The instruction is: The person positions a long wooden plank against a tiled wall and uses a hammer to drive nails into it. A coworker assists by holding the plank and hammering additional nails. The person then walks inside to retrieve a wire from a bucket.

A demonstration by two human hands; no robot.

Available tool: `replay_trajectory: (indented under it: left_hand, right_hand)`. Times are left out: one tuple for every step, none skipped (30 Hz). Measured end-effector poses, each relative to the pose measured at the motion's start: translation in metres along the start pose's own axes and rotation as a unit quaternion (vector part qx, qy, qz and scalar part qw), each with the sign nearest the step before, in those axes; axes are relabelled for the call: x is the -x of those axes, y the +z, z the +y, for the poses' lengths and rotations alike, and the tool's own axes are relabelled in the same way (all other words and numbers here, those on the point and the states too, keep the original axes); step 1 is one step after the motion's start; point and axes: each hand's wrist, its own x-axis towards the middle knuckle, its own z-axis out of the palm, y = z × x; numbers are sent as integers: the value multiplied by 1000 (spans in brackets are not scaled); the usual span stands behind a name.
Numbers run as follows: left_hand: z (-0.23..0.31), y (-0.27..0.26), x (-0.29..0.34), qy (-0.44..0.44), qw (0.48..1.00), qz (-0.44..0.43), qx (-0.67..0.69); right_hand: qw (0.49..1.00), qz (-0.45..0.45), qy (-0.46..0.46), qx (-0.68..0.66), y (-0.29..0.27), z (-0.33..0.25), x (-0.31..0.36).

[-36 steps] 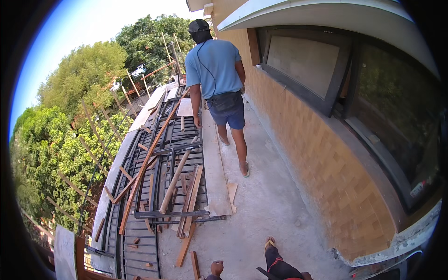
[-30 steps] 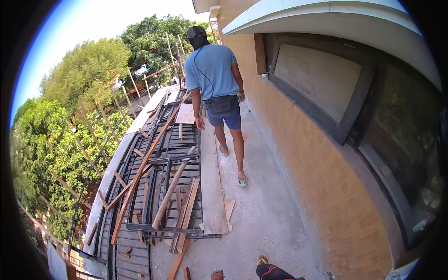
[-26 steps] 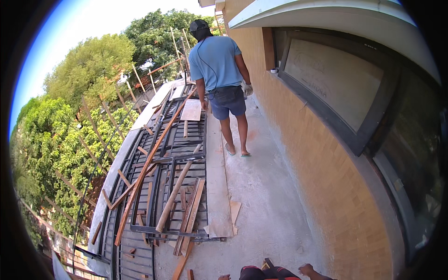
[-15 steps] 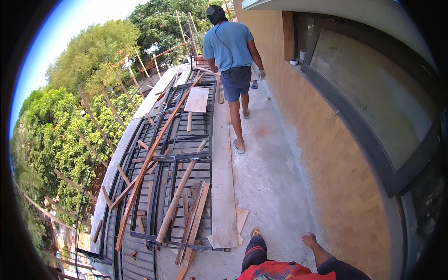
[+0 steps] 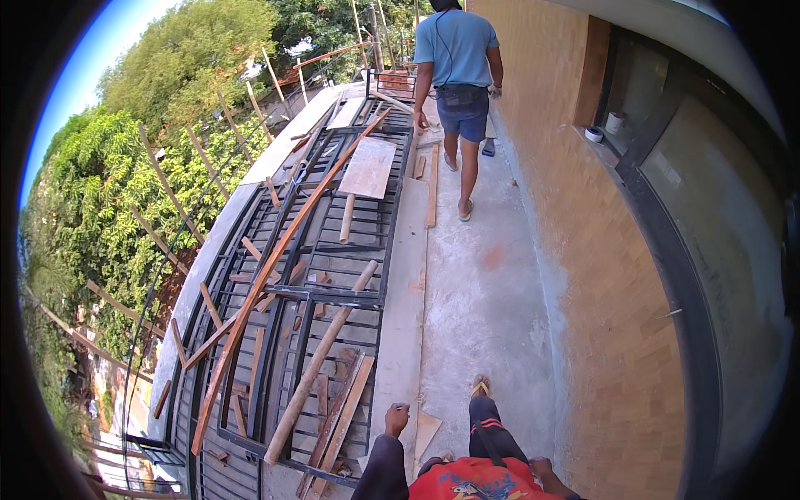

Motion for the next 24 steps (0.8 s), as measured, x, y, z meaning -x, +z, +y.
replay_trajectory:
  left_hand:
    - [16, 12, -13, 1, 1000, 3, 10]
    - [30, 24, -26, -2, 999, 13, 31]
    - [39, 32, -32, -22, 999, 8, 30]
    - [42, 39, -32, -51, 998, 7, 38]
    - [46, 46, -36, -79, 995, -12, 56]
    - [49, 50, -39, -138, 988, -14, 63]
    - [49, 54, -37, -236, 969, -29, 74]
    - [49, 56, -37, -238, 964, -60, 103]
    - [48, 59, -36, -284, 946, -67, 141]
    - [46, 62, -36, -275, 946, -48, 164]
    - [45, 62, -36, -295, 937, -10, 186]
    - [44, 68, -38, -323, 919, -9, 225]
    - [46, 68, -43, -332, 913, 19, 235]
    - [46, 72, -49, -348, 900, 11, 262]
    - [48, 74, -58, -398, 873, 15, 281]
    - [52, 72, -70, -377, 877, 5, 296]
    - [56, 74, -88, -380, 879, 1, 287]
    - [63, 77, -107, -384, 881, 1, 278]
    - [70, 76, -129, -380, 886, 0, 265]
    - [79, 76, -154, -363, 900, -12, 240]
    - [90, 76, -182, -328, 924, -32, 194]
    - [107, 69, -211, -227, 968, -84, 62]
    - [124, 63, -242, -131, 983, -111, -64]
    - [141, 58, -272, -79, 983, -115, -116]
  right_hand:
    - [998, -11, -14, 54, -1, -15, -12]
    - [989, -21, -42, 139, -1, -31, -26]
    - [968, -31, -81, 237, -5, -51, -40]
    - [935, -45, -121, 329, -7, -69, -55]
    - [894, -55, -163, 413, -12, -91, -70]
    - [846, -61, -207, 487, -16, -116, -83]
    - [796, -62, -248, 548, -20, -141, -98]
    - [756, -57, -286, 585, -22, -172, -115]
    - [754, -45, -275, 594, -21, -209, -132]
    - [853, -69, -224, 466, -16, -251, -150]
    - [955, -38, -105, 274, -13, -293, -166]
    - [949, -2, -176, 260, -8, -336, -184]
    - [958, 16, -220, 183, -2, -383, -195]
    - [960, 7, -223, 167, 2, -430, -207]
    - [941, 38, -277, 189, 6, -473, -218]
    - [932, 71, -292, 203, 24, -516, -224]
    - [923, 49, -332, 188, 30, -551, -226]
    - [926, 36, -333, 173, 36, -590, -229]
    - [936, 15, -321, 147, 49, -617, -227]
    - [930, 13, -328, 164, 58, -634, -222]
    - [929, 11, -327, 171, 64, -652, -220]
    - [923, 1, -354, 150, 74, -673, -218]
    - [946, 2, -297, 128, 80, -687, -218]
    - [968, -6, -239, 79, 84, -688, -217]
